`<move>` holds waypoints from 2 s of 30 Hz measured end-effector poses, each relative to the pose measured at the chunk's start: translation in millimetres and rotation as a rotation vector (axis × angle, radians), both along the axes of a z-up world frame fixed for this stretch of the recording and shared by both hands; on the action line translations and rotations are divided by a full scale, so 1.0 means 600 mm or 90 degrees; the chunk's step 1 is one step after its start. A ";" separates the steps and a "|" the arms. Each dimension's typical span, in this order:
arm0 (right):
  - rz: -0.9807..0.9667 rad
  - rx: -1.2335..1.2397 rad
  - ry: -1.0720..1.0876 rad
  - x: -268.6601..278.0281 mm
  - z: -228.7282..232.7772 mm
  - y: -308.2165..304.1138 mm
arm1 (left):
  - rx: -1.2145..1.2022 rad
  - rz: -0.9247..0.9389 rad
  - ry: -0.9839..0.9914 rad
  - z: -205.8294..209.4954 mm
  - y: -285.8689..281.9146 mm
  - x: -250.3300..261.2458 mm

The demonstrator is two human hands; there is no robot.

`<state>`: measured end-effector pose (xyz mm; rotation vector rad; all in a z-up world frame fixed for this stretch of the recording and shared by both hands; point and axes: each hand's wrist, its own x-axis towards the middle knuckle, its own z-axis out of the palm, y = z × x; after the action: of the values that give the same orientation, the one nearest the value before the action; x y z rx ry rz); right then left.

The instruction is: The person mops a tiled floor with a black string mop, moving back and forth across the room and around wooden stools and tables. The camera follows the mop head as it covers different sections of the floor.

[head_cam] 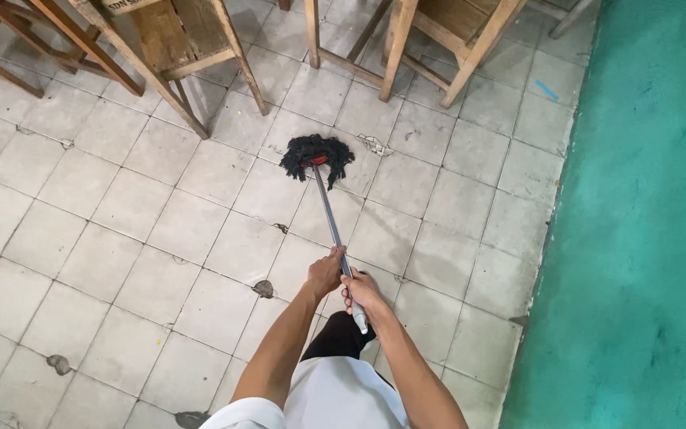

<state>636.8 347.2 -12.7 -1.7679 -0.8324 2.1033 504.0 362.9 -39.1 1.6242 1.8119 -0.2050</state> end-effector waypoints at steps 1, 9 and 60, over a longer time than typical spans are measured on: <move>0.009 0.002 -0.002 0.002 0.001 0.019 | 0.002 0.009 -0.002 0.002 0.016 0.004; 0.067 -0.014 -0.004 0.066 0.043 0.171 | -0.028 0.086 -0.007 0.001 0.149 0.069; 0.617 -0.010 0.017 0.402 0.117 0.425 | 0.069 0.413 0.149 -0.038 0.232 0.430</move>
<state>877.8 602.2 57.4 -1.4615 -1.9529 2.6270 761.7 502.3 -61.7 1.0301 2.4627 0.0009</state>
